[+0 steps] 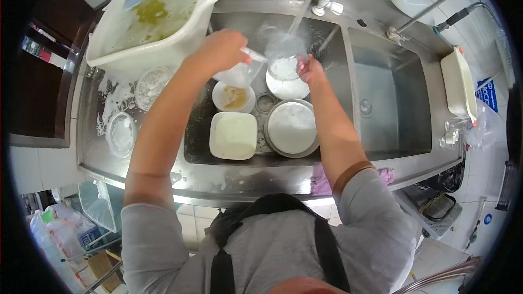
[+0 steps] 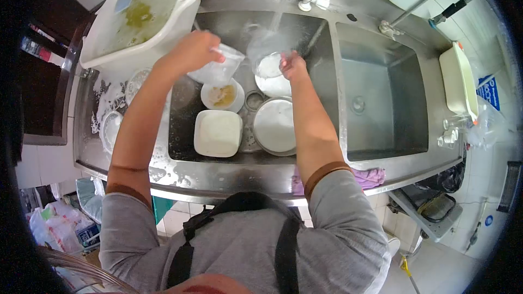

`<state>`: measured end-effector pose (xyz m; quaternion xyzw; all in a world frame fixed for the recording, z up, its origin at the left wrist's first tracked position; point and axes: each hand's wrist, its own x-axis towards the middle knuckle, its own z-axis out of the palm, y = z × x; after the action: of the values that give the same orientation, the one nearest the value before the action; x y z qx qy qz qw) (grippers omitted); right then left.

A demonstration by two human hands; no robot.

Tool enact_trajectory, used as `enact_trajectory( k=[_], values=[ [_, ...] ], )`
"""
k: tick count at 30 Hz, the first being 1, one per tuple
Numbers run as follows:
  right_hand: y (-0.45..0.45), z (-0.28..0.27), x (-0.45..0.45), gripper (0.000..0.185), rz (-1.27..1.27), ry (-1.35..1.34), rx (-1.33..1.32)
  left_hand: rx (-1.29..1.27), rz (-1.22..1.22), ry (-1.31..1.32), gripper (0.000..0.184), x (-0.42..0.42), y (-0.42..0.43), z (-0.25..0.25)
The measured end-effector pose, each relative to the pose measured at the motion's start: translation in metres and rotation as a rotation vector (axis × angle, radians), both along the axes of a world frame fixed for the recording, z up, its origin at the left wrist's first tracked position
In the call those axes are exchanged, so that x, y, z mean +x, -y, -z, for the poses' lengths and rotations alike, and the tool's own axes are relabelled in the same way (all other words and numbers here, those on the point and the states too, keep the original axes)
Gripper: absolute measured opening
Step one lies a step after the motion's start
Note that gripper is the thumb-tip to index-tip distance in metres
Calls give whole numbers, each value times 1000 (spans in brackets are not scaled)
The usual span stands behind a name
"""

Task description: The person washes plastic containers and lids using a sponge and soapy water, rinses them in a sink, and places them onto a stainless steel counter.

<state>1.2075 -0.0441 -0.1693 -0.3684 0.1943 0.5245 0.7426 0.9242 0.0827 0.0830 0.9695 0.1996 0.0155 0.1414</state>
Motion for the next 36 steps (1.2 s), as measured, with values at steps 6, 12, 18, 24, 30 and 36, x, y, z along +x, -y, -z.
enact_trajectory(
  k=[6, 12, 18, 24, 30, 36],
  values=[
    [59, -162, 34, 44, -211, 945, -26, 99, 64, -68, 28, 149, -28, 73],
    [219, -132, 174, 57, 62, 871, 30, -75, -252, 260, 25, 206, -16, 168],
    [300, 41, 189, 24, -224, 1191, -481, -608, -289, 178, 17, 192, 26, 210],
    [292, 25, 171, 31, -1090, 2076, -796, -660, -477, 222, 23, 195, 42, 179],
    [255, -7, 166, 40, -210, 1048, -155, -138, -455, 451, 26, 210, 9, 201],
    [214, 103, 204, 30, 85, 328, -494, -602, -780, 576, 16, 208, 27, 180]
  ],
)
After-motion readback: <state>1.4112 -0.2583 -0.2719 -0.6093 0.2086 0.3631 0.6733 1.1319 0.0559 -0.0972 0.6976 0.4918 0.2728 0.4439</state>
